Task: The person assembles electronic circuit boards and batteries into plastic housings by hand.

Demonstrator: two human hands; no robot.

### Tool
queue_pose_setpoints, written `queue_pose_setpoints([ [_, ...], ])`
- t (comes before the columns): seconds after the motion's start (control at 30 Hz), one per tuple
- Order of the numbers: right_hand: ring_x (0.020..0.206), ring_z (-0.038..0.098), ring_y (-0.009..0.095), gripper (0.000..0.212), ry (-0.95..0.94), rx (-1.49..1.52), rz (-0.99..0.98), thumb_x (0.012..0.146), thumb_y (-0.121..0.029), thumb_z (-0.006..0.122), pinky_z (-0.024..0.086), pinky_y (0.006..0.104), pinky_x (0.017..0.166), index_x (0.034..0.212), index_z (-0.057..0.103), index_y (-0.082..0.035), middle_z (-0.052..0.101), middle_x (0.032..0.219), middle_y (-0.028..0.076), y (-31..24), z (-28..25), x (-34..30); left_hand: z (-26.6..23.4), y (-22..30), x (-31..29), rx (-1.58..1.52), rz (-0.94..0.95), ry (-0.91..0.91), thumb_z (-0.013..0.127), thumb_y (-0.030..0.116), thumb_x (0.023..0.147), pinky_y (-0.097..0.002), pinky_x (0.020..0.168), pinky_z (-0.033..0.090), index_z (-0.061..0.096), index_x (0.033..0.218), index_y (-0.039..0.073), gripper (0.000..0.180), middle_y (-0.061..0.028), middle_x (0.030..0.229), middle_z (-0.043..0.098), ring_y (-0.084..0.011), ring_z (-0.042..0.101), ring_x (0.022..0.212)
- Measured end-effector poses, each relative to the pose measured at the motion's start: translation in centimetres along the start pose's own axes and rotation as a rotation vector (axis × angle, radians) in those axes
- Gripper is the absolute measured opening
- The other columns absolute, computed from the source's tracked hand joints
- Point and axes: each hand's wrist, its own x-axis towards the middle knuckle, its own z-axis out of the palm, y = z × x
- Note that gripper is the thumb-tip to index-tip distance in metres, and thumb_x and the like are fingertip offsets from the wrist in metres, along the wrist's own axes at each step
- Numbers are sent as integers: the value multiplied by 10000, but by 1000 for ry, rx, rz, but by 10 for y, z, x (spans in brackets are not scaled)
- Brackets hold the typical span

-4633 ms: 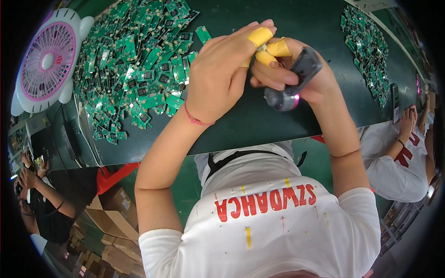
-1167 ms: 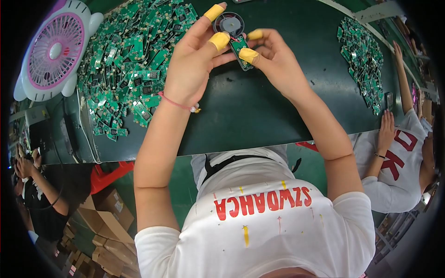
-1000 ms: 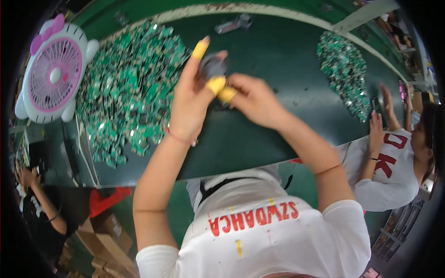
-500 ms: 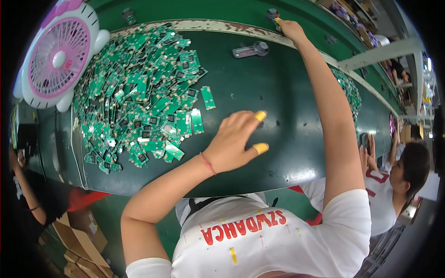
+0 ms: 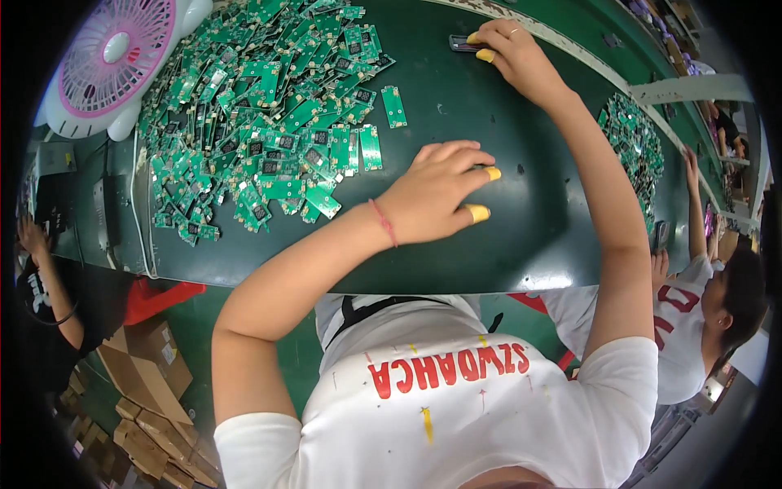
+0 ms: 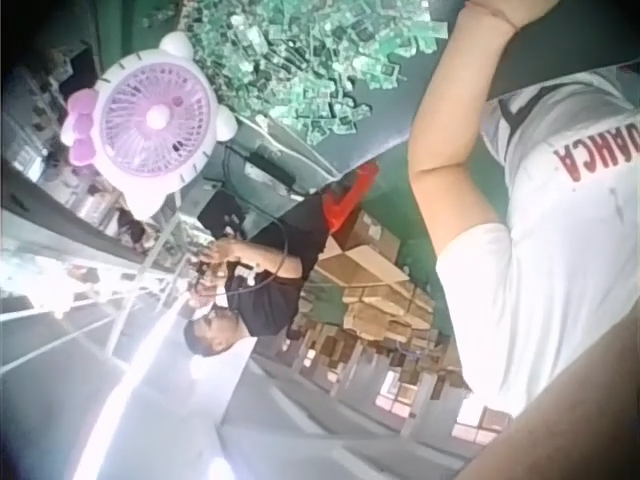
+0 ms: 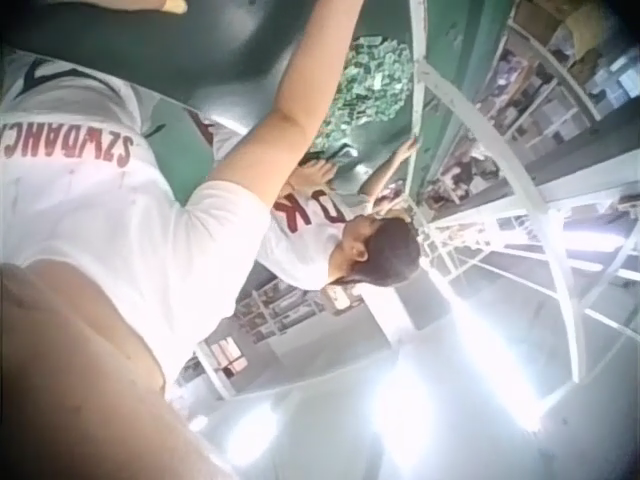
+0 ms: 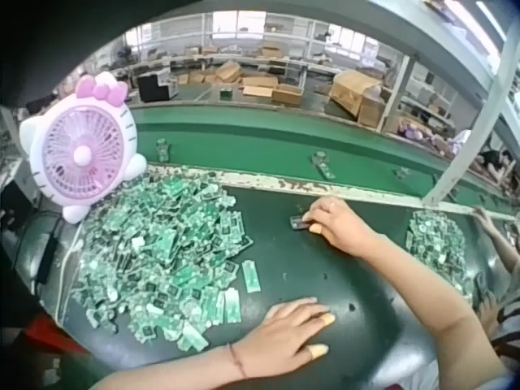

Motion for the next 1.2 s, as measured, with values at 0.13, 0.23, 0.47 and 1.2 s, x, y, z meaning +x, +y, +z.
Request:
queue_pose_setpoints([
  [0.13,906,521,293,211,-46,16,30,684,7,599,436,352,794,890,598,-36,527,967,114,-29,-5,-17,-26,-1,7,107,17,199,605,106,741,-357,813,424,620,951,78,212,-52,1031,570,-256,515,965],
  [0.23,873,519,274,229,-5,-75,-24,663,11,563,426,367,760,867,605,-84,571,872,69,-51,-9,-34,-61,-2,11,522,-24,261,531,37,705,-334,726,431,655,879,110,227,8,912,613,-195,549,882],
  [0.47,901,483,265,223,-33,12,32,720,-35,561,383,370,839,940,580,-70,521,850,88,-82,-8,-54,-76,-38,7,717,49,23,505,48,745,-352,912,357,637,972,116,272,-11,907,575,-187,541,944],
  [1.2,982,509,262,291,-99,32,100,770,-33,562,323,430,998,1058,527,-47,518,963,100,-115,-6,-75,-28,-8,-1,192,-130,109,510,-55,736,-360,775,469,572,952,29,240,-118,983,578,-299,553,926],
])
